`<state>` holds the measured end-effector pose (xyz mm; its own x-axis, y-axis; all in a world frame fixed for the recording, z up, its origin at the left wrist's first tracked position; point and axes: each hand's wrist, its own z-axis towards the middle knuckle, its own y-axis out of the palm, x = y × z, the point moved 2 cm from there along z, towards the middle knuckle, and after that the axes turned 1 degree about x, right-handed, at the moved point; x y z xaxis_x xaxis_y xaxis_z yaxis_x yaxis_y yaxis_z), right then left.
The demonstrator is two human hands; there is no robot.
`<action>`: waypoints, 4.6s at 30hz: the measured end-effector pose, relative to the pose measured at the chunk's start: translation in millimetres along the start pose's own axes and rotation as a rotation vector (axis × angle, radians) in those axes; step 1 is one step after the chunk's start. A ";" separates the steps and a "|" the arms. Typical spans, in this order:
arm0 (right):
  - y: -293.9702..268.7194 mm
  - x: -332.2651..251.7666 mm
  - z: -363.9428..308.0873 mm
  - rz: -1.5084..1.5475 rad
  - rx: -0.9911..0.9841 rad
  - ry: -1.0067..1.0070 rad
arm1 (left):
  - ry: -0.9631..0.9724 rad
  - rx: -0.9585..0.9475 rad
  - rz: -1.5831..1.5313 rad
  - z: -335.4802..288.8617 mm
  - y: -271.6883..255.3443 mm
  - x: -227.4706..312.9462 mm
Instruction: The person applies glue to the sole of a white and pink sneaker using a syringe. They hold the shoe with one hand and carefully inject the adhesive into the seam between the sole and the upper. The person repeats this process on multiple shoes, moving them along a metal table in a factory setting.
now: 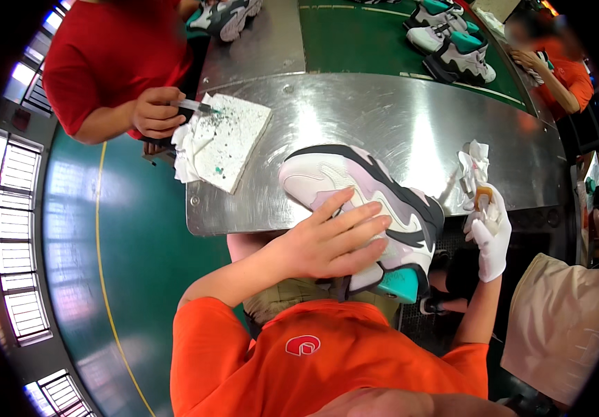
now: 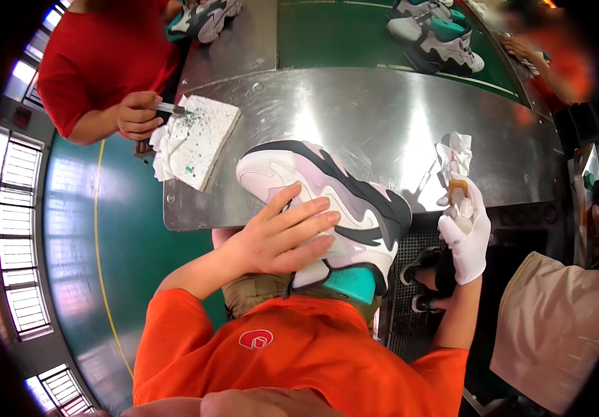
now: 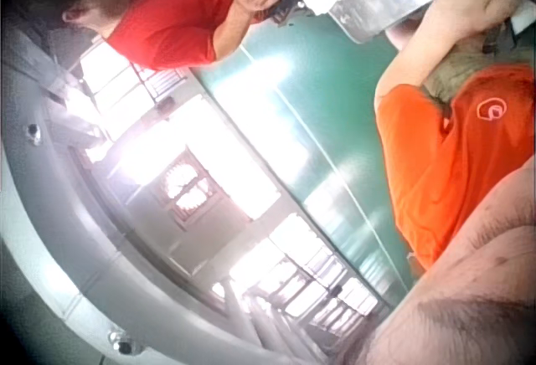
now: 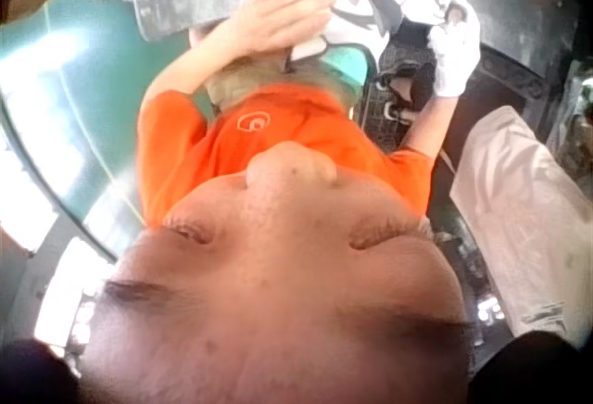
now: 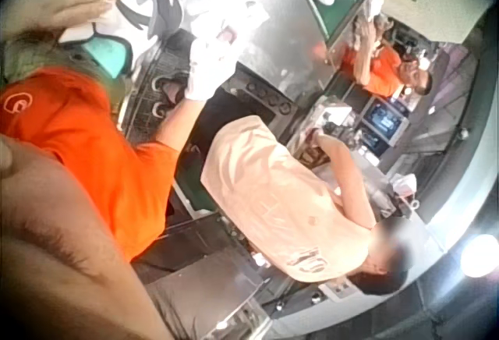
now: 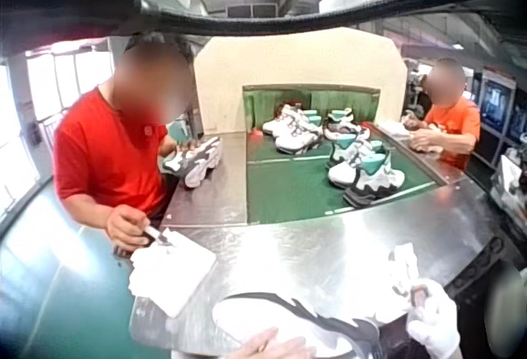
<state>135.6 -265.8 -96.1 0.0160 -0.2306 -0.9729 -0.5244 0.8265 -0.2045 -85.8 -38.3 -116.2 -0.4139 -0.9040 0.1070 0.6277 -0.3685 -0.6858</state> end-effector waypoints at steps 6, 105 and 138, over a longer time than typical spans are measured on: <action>-1.5 -40.7 2.0 -0.293 -0.096 0.203 | -0.072 0.061 -0.075 -6.7 8.1 4.0; 231.5 -108.5 65.8 -0.736 -0.518 -0.448 | -0.150 0.140 -0.185 -5.9 5.0 0.4; 18.7 6.9 -4.4 0.218 0.191 -0.244 | 0.100 -0.142 -0.001 23.8 -16.0 -4.5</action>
<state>122.2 -254.2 -106.2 0.1361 0.0714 -0.9881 -0.3704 0.9287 0.0161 -78.3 -33.5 -88.6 -0.4822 -0.8751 0.0404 0.5308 -0.3285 -0.7813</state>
